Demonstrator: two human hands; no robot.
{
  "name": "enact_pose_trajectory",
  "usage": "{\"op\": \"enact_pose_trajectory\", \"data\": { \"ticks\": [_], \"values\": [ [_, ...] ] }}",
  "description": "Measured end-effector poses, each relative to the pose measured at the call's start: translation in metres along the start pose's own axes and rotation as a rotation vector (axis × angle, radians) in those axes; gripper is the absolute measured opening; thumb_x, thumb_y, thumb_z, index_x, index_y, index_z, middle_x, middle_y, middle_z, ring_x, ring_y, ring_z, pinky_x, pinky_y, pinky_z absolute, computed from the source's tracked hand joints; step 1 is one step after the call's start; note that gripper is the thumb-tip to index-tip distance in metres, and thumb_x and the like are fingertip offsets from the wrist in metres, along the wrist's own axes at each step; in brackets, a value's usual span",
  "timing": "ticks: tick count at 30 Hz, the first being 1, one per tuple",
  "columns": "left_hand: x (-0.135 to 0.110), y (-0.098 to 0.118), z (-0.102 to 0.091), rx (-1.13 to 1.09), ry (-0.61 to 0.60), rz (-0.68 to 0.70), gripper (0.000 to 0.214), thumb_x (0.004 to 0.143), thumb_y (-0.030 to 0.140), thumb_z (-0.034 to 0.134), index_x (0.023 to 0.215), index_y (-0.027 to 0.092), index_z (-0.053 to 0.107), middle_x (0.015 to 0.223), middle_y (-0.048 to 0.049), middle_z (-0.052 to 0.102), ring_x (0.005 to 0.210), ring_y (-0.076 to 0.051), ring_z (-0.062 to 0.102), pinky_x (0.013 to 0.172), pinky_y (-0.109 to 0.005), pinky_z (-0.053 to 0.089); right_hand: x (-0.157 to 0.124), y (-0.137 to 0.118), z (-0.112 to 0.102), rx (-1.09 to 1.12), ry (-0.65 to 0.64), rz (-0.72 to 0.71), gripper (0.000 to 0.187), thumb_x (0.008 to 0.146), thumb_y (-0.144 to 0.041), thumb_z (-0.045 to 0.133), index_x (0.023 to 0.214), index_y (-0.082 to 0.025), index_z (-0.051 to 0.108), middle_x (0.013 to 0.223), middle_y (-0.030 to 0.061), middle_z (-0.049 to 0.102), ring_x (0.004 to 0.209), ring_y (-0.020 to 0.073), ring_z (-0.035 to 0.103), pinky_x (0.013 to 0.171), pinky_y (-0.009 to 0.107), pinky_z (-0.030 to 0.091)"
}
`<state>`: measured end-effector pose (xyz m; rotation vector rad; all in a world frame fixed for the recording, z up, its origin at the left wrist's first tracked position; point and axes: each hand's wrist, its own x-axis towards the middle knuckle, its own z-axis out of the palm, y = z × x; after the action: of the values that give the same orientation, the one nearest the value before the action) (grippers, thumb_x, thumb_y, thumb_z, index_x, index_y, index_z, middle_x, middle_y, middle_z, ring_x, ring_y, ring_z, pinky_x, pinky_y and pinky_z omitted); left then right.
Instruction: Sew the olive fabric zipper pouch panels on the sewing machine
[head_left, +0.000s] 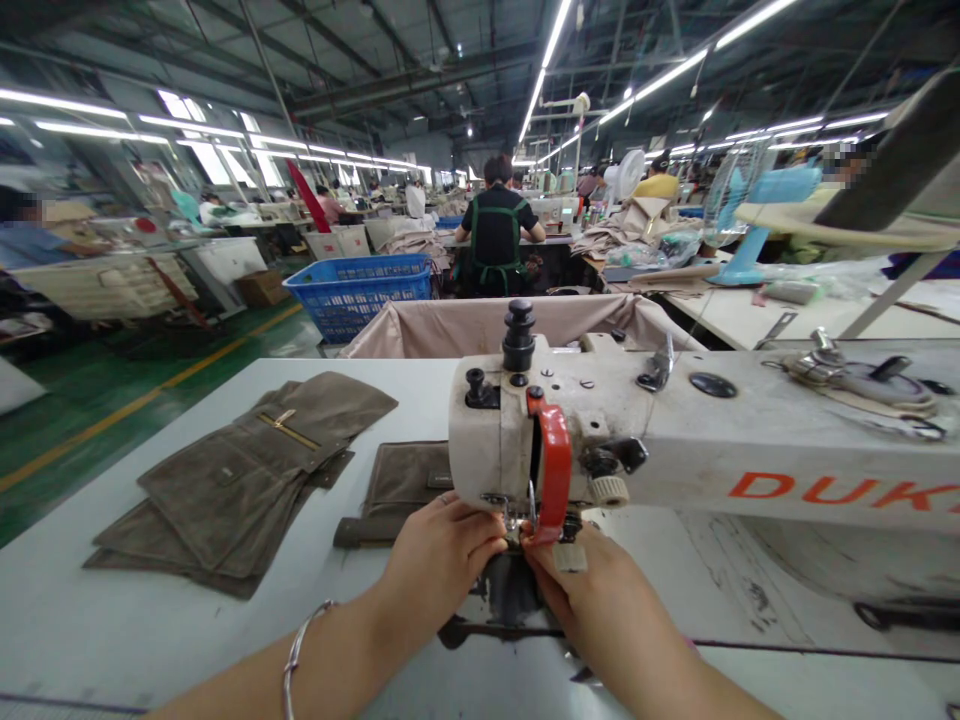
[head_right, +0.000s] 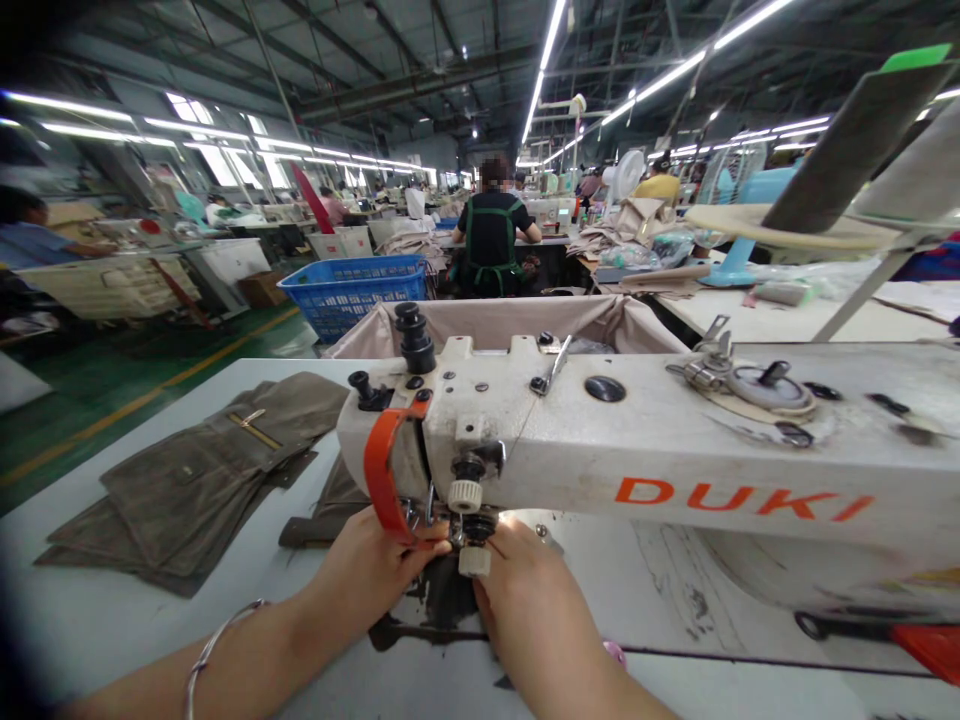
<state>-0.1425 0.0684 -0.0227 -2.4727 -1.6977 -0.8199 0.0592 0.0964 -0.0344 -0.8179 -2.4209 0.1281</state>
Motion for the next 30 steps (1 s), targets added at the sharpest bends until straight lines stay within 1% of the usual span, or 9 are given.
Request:
{"op": "enact_pose_trajectory", "data": {
  "ticks": [5,11,16,19,23,25,27,29,30],
  "values": [
    [0.000,-0.001,0.001,0.012,-0.005,-0.006,0.009,0.085,0.015,0.071,0.083,0.024,0.073,0.087,0.0028,0.076,0.086,-0.020,0.069,0.081,-0.033,0.055,0.002,-0.002,-0.003,0.022,-0.005,0.017,0.022,0.088,-0.003,0.054,0.097,-0.018,0.067,0.092,0.0080,0.067,0.086,0.0201,0.063,0.077,0.030,0.053],
    [-0.001,-0.004,0.004,0.024,0.015,0.008,0.009,0.087,0.018,0.068,0.083,0.024,0.074,0.088,0.0013,0.077,0.086,-0.021,0.070,0.079,-0.034,0.057,0.005,-0.005,-0.002,0.120,-0.045,0.064,0.029,0.087,0.000,0.051,0.105,-0.018,0.066,0.102,0.0094,0.068,0.094,0.0216,0.064,0.083,0.032,0.053],
    [-0.001,-0.005,0.000,-0.023,0.101,0.092,0.025,0.094,0.025,0.054,0.079,0.026,0.074,0.080,0.0021,0.076,0.073,-0.019,0.071,0.068,-0.029,0.059,0.007,-0.008,0.001,0.033,-0.055,0.056,0.022,0.088,-0.007,0.052,0.097,-0.022,0.066,0.103,0.0057,0.069,0.093,0.0196,0.065,0.082,0.028,0.052],
    [-0.002,-0.011,0.004,-0.025,0.112,0.132,0.023,0.094,0.031,0.055,0.082,0.029,0.074,0.083,0.0043,0.077,0.075,-0.018,0.073,0.070,-0.027,0.060,0.008,-0.006,0.005,-0.018,-0.073,0.048,0.018,0.087,-0.011,0.055,0.092,-0.024,0.065,0.099,0.0036,0.070,0.090,0.0191,0.065,0.078,0.026,0.053],
    [-0.002,-0.025,0.015,-0.008,0.108,0.141,0.024,0.096,0.034,0.053,0.086,0.029,0.074,0.086,0.0030,0.077,0.077,-0.019,0.073,0.073,-0.028,0.061,0.012,-0.003,0.008,-0.040,-0.073,0.053,0.014,0.082,-0.011,0.059,0.090,-0.021,0.065,0.094,0.0037,0.070,0.085,0.0195,0.066,0.074,0.025,0.053],
    [-0.001,-0.032,0.014,0.017,0.081,0.153,0.020,0.095,0.036,0.055,0.096,0.030,0.074,0.096,0.0009,0.077,0.085,-0.021,0.073,0.079,-0.030,0.061,0.012,-0.002,0.002,-0.030,-0.060,0.053,0.014,0.083,-0.011,0.059,0.091,-0.020,0.065,0.094,0.0034,0.070,0.085,0.0188,0.066,0.075,0.025,0.053],
    [-0.005,-0.037,0.004,0.077,0.023,0.140,0.024,0.090,0.042,0.064,0.109,0.030,0.072,0.109,-0.0023,0.074,0.099,-0.024,0.069,0.089,-0.035,0.057,0.010,-0.003,-0.012,0.002,-0.040,0.038,0.017,0.084,-0.011,0.059,0.096,-0.020,0.065,0.101,0.0040,0.069,0.092,0.0184,0.065,0.081,0.025,0.053],
    [-0.020,-0.038,-0.016,0.145,-0.057,0.099,0.045,0.082,0.053,0.071,0.120,0.030,0.068,0.118,-0.0070,0.069,0.108,-0.029,0.064,0.095,-0.041,0.053,0.001,-0.006,-0.034,0.051,-0.016,0.016,0.020,0.086,-0.012,0.059,0.103,-0.020,0.065,0.112,0.0055,0.067,0.103,0.0193,0.063,0.089,0.028,0.051],
    [-0.032,-0.035,-0.028,0.168,-0.104,0.082,0.058,0.077,0.059,0.073,0.126,0.029,0.065,0.121,-0.0094,0.067,0.110,-0.032,0.063,0.096,-0.043,0.052,-0.007,-0.006,-0.045,0.078,-0.006,0.003,0.021,0.088,-0.012,0.057,0.105,-0.021,0.065,0.115,0.0061,0.066,0.105,0.0197,0.062,0.092,0.030,0.051]
  ]
}}
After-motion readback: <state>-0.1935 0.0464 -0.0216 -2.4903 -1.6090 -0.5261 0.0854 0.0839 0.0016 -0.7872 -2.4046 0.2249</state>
